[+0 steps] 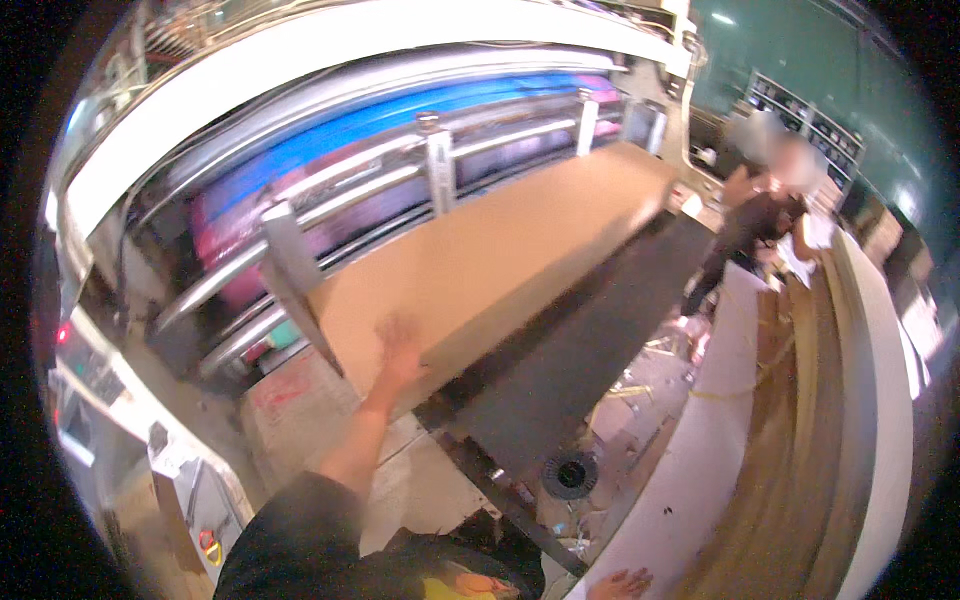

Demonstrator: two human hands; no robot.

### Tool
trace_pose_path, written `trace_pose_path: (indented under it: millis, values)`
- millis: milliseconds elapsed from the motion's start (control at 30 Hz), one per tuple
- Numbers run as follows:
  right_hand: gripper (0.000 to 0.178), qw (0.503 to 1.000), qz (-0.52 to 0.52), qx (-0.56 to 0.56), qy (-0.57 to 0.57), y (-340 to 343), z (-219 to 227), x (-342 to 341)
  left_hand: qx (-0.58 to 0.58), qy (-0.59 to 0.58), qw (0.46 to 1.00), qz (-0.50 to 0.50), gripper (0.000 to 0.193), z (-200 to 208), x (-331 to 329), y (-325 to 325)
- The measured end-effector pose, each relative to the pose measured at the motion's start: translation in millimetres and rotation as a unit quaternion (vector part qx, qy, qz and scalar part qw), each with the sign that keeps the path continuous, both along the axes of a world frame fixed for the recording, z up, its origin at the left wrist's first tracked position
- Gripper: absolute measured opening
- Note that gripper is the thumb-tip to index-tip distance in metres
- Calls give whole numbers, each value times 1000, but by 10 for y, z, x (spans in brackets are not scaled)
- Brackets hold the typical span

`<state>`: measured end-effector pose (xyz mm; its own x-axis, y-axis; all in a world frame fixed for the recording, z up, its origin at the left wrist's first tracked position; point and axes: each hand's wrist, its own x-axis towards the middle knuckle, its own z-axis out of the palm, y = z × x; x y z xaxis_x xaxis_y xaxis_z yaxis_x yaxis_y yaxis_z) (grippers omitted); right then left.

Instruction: The person repeatedly picks up flat cardboard sheets and feeds them into a machine with rollers. A coworker assists by receiving the processed sheets on the other side. The person handles the sheets one at a time, aligning them before insertion.

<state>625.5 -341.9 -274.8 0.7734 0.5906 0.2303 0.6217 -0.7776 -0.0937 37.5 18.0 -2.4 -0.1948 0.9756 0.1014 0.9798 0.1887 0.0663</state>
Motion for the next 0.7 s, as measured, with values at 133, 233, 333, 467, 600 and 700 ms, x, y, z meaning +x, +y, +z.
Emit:
trace_pose_path:
  millis: [133,233,333,467,600,700]
  values:
    - [55,999,-22,7,36,57,198,-125,12,6,1000,-2,120,38,-10,6]
    - [55,998,-31,24,56,75,288,-177,3,-1,1000,9,121,41,31,24]
    - [55,998,-21,37,36,77,286,-196,-9,1,1000,23,120,40,51,37]
    - [56,999,-21,38,30,66,225,-174,-8,7,1000,15,119,-5,4,15]
    - [56,998,-23,29,51,57,228,-140,-1,-4,1000,14,120,-38,-10,9]
    - [56,998,-23,21,56,80,303,-154,-1,-11,1000,12,121,-12,-15,11]
